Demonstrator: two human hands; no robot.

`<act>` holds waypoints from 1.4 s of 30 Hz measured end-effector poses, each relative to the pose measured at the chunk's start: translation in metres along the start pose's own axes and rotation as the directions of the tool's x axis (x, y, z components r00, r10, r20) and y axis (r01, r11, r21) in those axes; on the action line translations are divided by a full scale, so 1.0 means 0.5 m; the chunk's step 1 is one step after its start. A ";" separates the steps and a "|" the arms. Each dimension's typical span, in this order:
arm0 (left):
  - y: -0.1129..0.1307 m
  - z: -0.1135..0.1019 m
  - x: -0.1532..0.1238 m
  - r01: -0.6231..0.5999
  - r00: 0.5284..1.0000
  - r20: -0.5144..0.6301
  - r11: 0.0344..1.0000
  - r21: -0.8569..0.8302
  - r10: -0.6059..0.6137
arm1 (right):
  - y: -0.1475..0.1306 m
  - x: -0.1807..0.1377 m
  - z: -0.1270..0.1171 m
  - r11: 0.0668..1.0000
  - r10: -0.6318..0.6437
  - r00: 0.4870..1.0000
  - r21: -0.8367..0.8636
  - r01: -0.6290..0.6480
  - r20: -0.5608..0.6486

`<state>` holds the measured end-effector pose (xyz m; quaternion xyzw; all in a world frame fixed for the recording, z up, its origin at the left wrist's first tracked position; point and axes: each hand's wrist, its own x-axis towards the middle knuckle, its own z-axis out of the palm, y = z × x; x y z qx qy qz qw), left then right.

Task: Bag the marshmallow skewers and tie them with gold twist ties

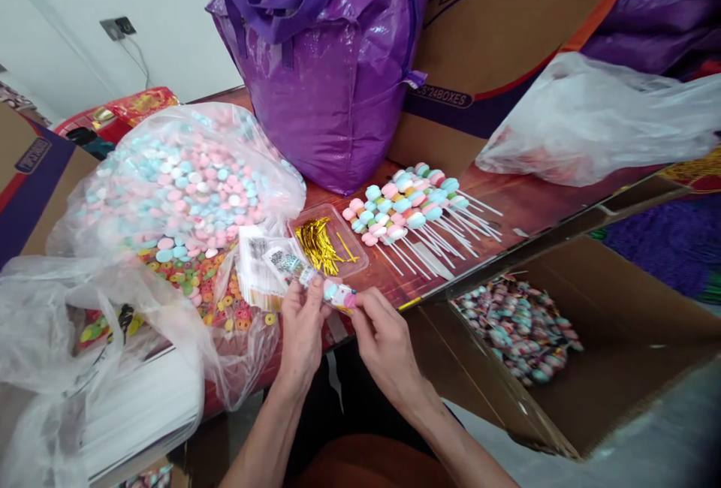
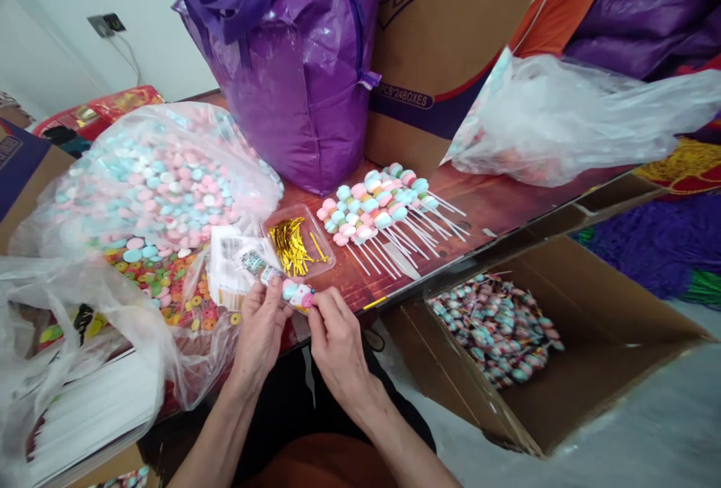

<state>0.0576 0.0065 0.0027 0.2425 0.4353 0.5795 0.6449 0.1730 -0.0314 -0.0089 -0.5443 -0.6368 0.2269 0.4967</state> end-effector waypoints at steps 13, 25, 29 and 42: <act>0.009 -0.021 -0.026 0.055 0.998 0.004 0.996 -0.069 -0.055 | -0.012 -0.021 0.010 0.872 0.367 0.907 0.264 -0.412 0.206; 0.034 -0.057 -0.046 0.020 0.995 0.097 1.000 0.003 -0.020 | -0.061 0.022 0.052 0.662 0.415 0.814 0.479 -0.577 0.407; 0.055 -0.064 -0.047 0.053 0.985 0.168 0.996 -0.072 -0.040 | -0.068 0.053 0.031 0.768 0.281 0.740 0.320 -0.556 0.611; 0.038 -0.060 -0.024 -0.027 1.000 0.000 0.996 -0.082 0.027 | 0.023 0.223 0.006 0.473 0.127 0.876 -0.805 0.359 0.465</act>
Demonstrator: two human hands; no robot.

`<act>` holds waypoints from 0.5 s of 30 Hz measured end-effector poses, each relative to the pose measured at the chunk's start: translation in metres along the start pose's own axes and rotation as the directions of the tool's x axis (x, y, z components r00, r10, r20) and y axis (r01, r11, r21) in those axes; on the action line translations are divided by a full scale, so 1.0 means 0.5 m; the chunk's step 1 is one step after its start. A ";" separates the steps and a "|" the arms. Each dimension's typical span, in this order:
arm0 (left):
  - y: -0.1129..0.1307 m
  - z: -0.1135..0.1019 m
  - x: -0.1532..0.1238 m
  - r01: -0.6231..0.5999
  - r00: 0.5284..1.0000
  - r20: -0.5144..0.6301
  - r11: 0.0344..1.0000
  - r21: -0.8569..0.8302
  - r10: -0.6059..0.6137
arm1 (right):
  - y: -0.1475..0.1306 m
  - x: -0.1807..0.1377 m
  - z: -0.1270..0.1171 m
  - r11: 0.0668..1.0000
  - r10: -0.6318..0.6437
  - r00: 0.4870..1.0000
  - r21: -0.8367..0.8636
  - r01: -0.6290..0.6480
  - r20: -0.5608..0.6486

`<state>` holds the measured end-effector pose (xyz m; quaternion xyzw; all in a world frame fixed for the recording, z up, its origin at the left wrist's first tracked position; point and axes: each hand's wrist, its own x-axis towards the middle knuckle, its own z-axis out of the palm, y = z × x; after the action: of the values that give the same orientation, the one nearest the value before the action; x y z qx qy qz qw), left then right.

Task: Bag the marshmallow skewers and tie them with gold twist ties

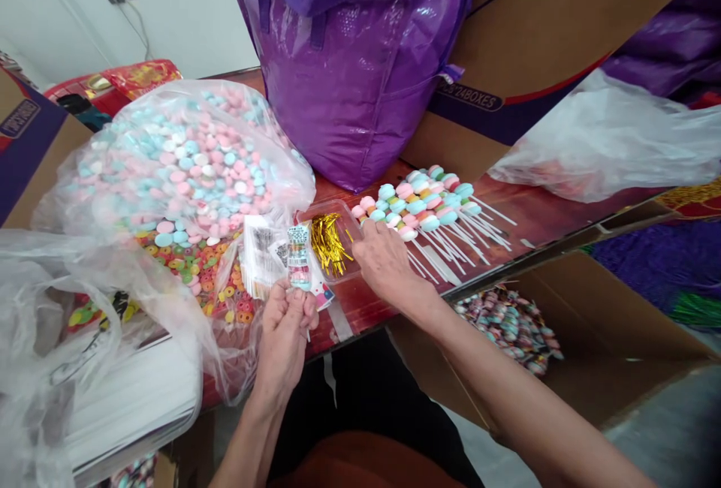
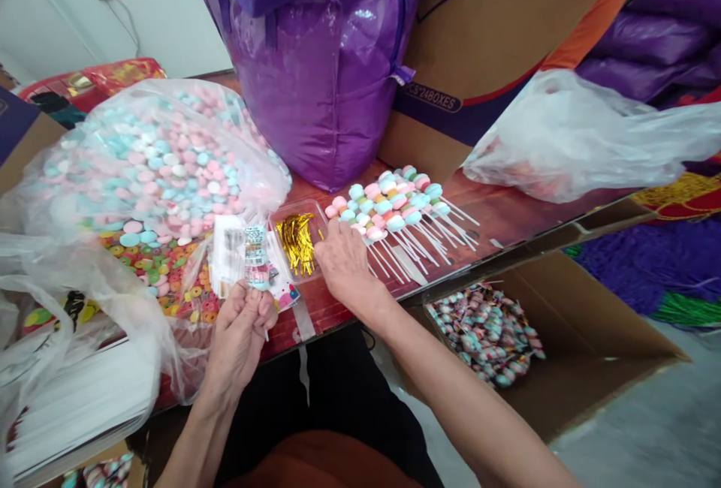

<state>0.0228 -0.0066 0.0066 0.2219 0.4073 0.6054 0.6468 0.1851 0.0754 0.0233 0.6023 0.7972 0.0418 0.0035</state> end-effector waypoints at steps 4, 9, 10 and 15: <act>0.002 0.004 0.010 0.003 1.000 -0.013 0.999 -0.054 -0.004 | 0.014 -0.001 -0.009 1.000 -0.015 1.000 -0.023 0.015 0.011; -0.003 0.009 0.022 0.027 0.998 -0.059 0.999 -0.039 -0.029 | 0.032 -0.040 -0.033 0.976 0.083 0.991 0.211 -0.059 -0.109; -0.006 0.012 0.022 0.022 0.998 -0.062 1.000 -0.015 -0.023 | 0.029 -0.055 -0.034 0.933 0.105 0.986 0.356 -0.054 -0.127; -0.035 0.025 0.012 -0.039 0.998 -0.046 0.985 0.169 0.047 | -0.036 -0.129 -0.008 0.390 0.121 0.989 0.920 0.029 -0.083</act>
<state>0.0428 -0.0010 -0.0013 0.2692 0.4678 0.5883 0.6022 0.1851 0.0082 0.0233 0.5215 0.6691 -0.3637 -0.3848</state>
